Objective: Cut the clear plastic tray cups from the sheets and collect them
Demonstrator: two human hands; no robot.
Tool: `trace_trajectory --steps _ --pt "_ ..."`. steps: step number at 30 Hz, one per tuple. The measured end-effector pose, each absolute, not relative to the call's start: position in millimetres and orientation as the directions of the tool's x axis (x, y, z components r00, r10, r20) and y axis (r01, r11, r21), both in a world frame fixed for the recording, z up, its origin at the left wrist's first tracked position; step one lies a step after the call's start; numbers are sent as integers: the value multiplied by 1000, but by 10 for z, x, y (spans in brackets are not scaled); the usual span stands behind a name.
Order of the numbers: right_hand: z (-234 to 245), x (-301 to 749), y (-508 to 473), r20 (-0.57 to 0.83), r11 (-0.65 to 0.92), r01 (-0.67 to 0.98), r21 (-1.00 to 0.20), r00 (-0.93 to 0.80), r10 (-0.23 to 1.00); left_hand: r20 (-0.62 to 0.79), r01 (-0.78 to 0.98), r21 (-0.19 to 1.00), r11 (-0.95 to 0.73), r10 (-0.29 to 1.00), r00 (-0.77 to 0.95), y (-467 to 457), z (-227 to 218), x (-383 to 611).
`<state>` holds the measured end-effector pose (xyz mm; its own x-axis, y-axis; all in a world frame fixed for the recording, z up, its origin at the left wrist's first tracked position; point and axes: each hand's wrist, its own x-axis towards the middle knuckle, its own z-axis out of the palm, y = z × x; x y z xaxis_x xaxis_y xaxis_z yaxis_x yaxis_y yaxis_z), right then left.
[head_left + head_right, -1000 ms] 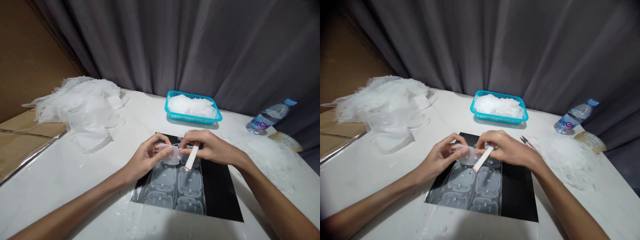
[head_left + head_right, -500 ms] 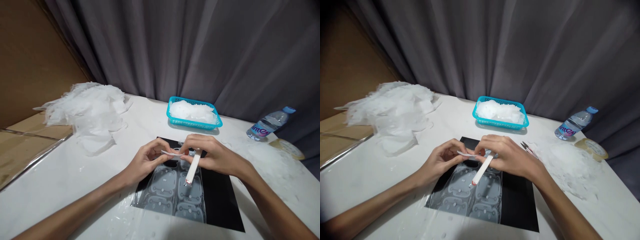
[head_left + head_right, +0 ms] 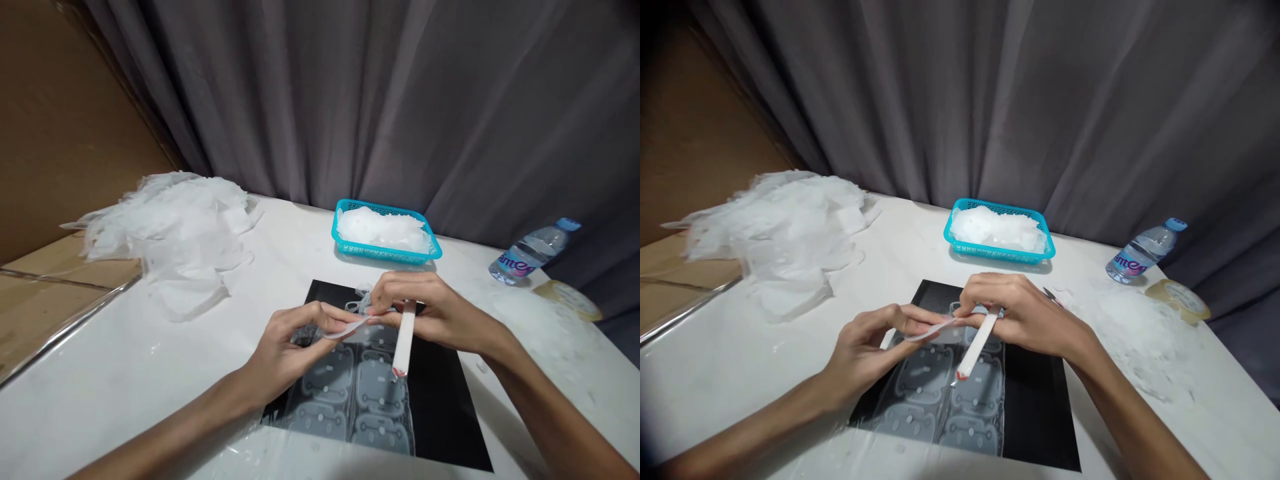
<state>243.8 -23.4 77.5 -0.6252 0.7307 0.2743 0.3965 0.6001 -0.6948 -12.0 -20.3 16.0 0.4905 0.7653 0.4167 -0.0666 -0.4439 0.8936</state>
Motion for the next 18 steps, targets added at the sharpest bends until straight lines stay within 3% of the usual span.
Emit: trace_trajectory --steps 5,8,12,14,18 --pt "750 2469 -207 252 589 484 -647 -594 764 334 39 908 -417 777 533 -120 136 -114" --pt "683 2521 -59 325 520 590 -618 -411 852 211 217 894 -393 794 570 -57 69 -133" --pt "568 2686 342 488 340 653 -676 50 872 112 419 713 -562 682 723 -27 -52 -166" --pt "505 2821 552 454 113 736 -667 282 845 111 435 596 -675 605 788 -24 -103 -170" --pt "391 3095 749 402 -111 774 -623 439 804 163 460 392 -797 552 818 8 -191 -179"
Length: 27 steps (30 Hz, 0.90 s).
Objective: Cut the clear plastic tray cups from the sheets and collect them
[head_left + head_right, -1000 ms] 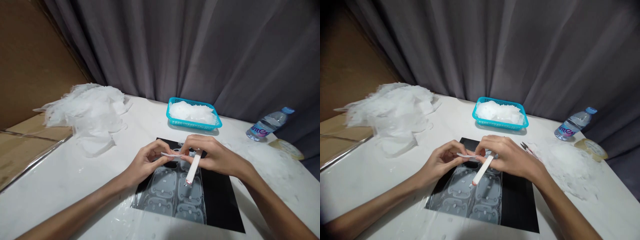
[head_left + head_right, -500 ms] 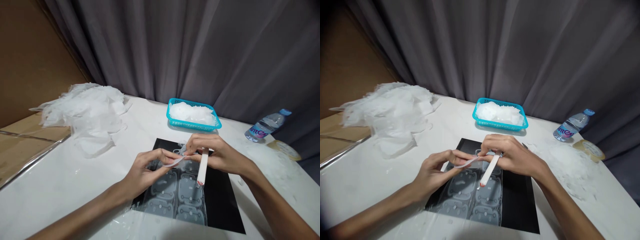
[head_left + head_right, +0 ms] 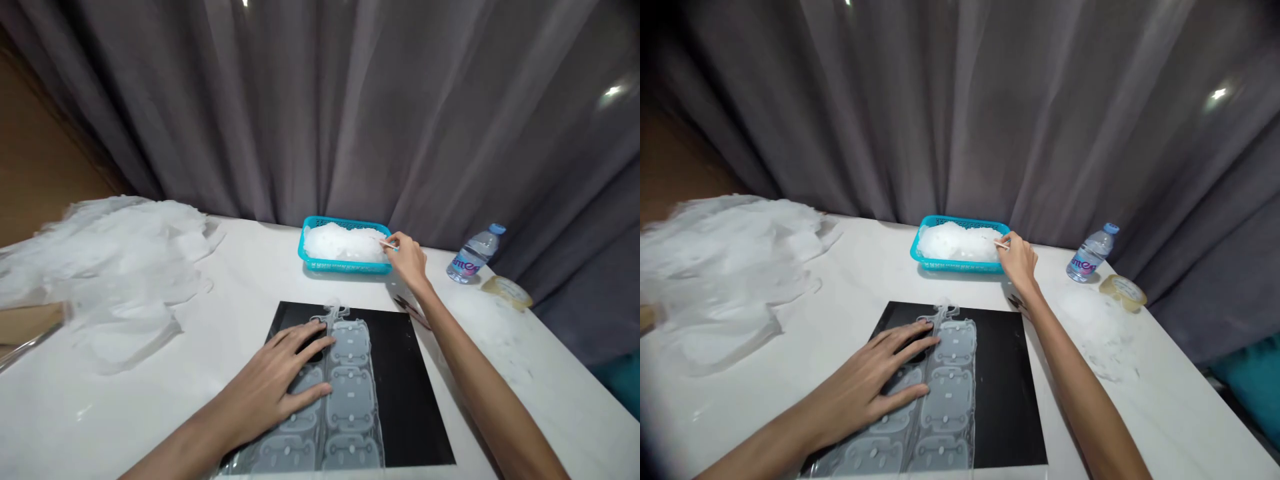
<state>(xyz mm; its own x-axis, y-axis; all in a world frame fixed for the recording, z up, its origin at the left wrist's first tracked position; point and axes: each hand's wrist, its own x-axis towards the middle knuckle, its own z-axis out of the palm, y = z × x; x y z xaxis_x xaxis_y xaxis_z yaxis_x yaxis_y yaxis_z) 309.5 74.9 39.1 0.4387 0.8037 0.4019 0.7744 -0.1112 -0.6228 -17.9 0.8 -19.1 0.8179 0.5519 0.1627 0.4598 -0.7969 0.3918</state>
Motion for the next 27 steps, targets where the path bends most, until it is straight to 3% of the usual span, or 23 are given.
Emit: trace_trajectory --steps 6,10,12,14,17,19,23,27 --pt "493 3116 562 466 -89 813 -575 415 781 233 492 301 -817 563 793 64 -256 -201" --pt "532 2805 236 572 228 786 -574 186 799 219 504 335 -796 586 780 68 -207 -178" --pt "440 2655 -16 500 323 672 -667 81 863 210 505 350 -789 592 778 83 -173 -163" --pt "293 2574 -302 315 279 550 -787 -31 949 211 510 352 -785 597 774 108 -147 -153" --pt "70 2604 -681 147 220 431 -875 -197 969 244 497 341 -798 586 773 126 -127 -143" --pt "-18 2678 -836 108 199 398 -895 -240 965 274 453 341 -824 548 790 91 -119 -122" --pt "-43 2771 -878 99 161 416 -895 -168 981 283 314 387 -867 436 854 -86 -100 -27" --pt "-31 2760 -790 107 185 448 -875 -194 975 207 287 449 -846 411 888 -211 -105 41"
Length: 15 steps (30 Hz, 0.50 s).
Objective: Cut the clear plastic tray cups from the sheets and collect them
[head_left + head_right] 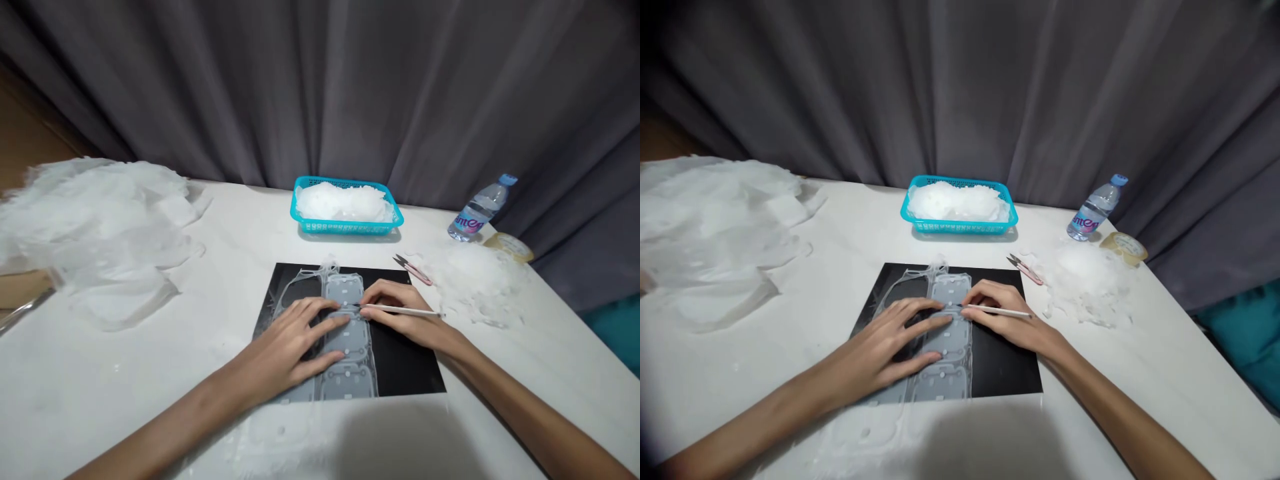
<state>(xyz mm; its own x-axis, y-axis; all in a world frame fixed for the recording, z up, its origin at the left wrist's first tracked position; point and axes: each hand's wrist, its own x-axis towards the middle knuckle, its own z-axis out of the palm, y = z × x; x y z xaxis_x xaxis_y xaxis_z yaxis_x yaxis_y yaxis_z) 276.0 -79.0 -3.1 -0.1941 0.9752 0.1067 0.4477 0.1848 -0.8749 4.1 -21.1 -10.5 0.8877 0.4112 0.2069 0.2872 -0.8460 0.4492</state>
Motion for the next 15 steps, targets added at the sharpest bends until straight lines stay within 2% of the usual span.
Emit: trace_trajectory --steps 5,11,15 --pt "-74 2758 -800 107 231 457 -859 -280 954 123 321 472 -821 422 898 -240 -142 36" --pt "-95 2767 -822 163 325 455 -829 -361 918 113 299 498 -814 404 908 -355 -131 40" --pt "-54 2758 -853 161 371 496 -785 -415 896 121 344 519 -783 465 877 -383 -84 70"
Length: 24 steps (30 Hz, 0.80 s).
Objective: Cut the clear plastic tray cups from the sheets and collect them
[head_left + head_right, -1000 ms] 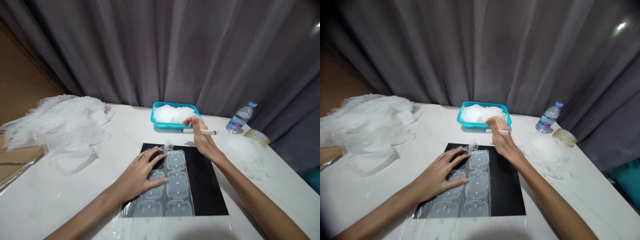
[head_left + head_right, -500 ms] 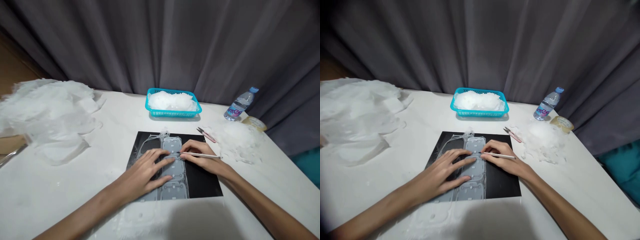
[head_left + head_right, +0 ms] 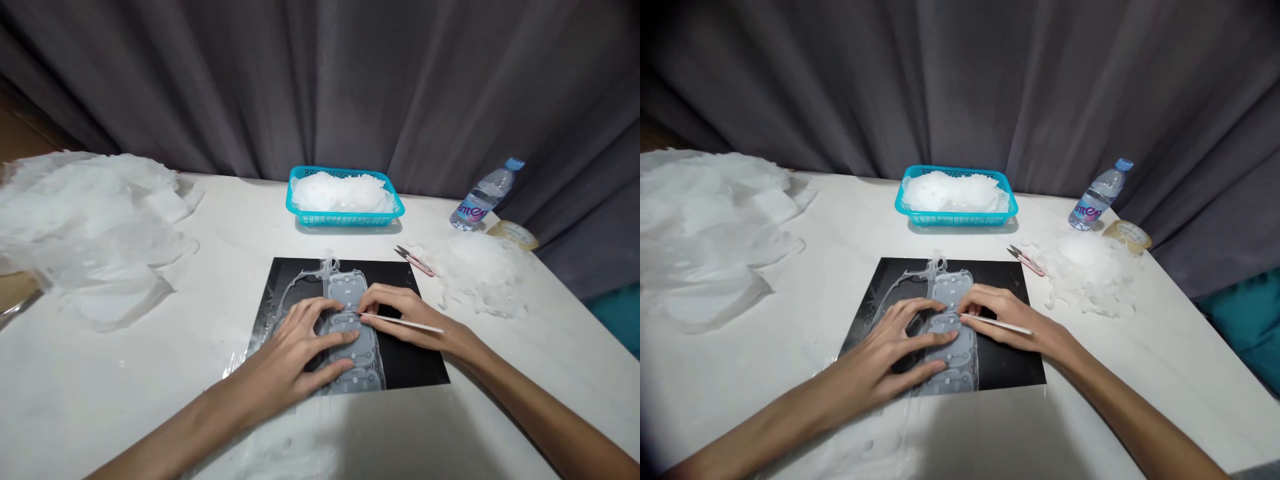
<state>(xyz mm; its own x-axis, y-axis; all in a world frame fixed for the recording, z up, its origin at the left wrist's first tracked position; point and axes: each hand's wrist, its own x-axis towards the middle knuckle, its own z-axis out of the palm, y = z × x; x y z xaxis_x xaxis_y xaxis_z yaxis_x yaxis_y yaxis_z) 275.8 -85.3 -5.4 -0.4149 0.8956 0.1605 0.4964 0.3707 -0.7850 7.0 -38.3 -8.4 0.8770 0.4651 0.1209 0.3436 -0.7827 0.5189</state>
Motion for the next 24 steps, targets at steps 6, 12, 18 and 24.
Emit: trace_trajectory --steps 6,12,18,24 --pt "-83 2743 -876 231 465 531 -709 -448 864 190 358 615 -702 573 798 -259 -136 162" --pt "-117 2762 -867 260 485 533 -693 -443 858 196 373 609 -700 589 784 -235 -241 171" --pt "-146 2704 -867 357 641 614 -460 -533 767 192 394 603 -693 606 772 -245 -273 165" --pt "-251 2669 -914 391 672 700 -241 -564 728 93 436 627 -645 618 781 -236 -226 174"
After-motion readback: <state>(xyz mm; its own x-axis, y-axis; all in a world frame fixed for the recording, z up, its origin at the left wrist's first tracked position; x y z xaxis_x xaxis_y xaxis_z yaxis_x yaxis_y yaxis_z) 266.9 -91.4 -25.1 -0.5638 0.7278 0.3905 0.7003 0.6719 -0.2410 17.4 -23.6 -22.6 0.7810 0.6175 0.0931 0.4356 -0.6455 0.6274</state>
